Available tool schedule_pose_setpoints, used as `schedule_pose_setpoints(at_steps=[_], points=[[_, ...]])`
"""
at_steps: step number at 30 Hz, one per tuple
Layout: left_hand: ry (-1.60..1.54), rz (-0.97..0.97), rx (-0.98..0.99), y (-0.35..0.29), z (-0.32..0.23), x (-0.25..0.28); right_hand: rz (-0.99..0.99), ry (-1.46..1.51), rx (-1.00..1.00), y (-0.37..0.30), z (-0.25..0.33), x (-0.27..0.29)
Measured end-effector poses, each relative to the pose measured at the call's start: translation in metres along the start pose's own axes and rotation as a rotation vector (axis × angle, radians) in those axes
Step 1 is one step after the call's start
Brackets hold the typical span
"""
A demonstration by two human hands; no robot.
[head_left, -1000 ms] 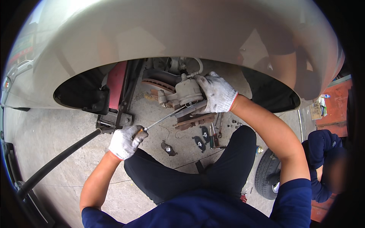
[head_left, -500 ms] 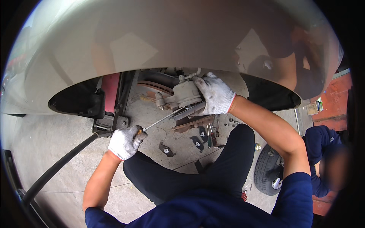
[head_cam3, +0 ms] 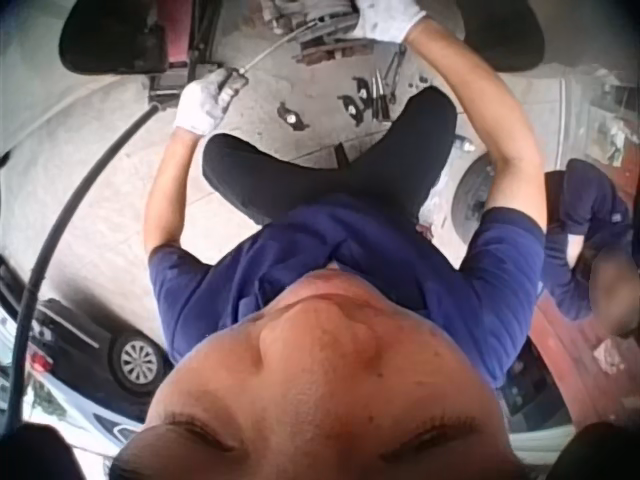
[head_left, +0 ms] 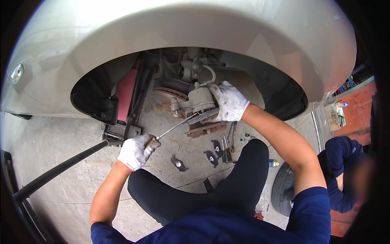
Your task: The person removes the brake caliper from the rotor, then uses a screwdriver to compress the caliper piston. Afterward, they install new brake pads into the caliper and reattach the caliper to the rotor.
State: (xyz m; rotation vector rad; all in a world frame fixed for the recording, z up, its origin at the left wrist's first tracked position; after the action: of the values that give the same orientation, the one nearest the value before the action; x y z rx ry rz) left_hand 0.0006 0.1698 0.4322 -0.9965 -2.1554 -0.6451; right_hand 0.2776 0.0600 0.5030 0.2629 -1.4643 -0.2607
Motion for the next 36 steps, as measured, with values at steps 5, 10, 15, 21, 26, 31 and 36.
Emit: schedule_pose_setpoints(at_steps=[5, 10, 15, 21, 26, 31, 36], points=[[0.004, 0.015, -0.059, 0.002, -0.003, 0.004, 0.051, -0.013, -0.028, -0.001, -0.001, -0.004], [0.05, 0.053, -0.053, 0.005, -0.005, 0.006, 0.029, -0.009, 0.0, -0.002, -0.001, -0.003], [0.005, 0.06, -0.031, 0.005, -0.009, 0.005, 0.025, 0.01, -0.002, -0.002, -0.002, -0.005], [-0.048, 0.069, 0.017, -0.001, 0.003, 0.001, 0.055, -0.004, -0.012, -0.001, -0.002, -0.007], [-0.002, 0.055, -0.033, 0.005, -0.004, 0.004, 0.043, 0.011, -0.026, -0.003, -0.006, -0.007], [0.017, 0.064, -0.051, 0.009, -0.004, 0.007, 0.051, 0.002, -0.027, -0.001, -0.004, -0.007], [-0.001, 0.071, -0.031, 0.012, -0.007, 0.007, 0.058, 0.011, -0.042, 0.002, -0.003, -0.001]])
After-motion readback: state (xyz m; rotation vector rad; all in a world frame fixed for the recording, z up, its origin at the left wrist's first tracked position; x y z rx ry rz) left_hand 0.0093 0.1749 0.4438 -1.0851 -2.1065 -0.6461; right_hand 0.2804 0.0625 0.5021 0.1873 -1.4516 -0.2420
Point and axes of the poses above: each hand's wrist, its own y-axis towards the middle knuckle, its own x-axis out of the back of the hand, z = x × y, the point moved 10 cm from there along y, towards the middle knuckle, and after that the axes turned 15 degrees about -z, right-handed, at the moved point
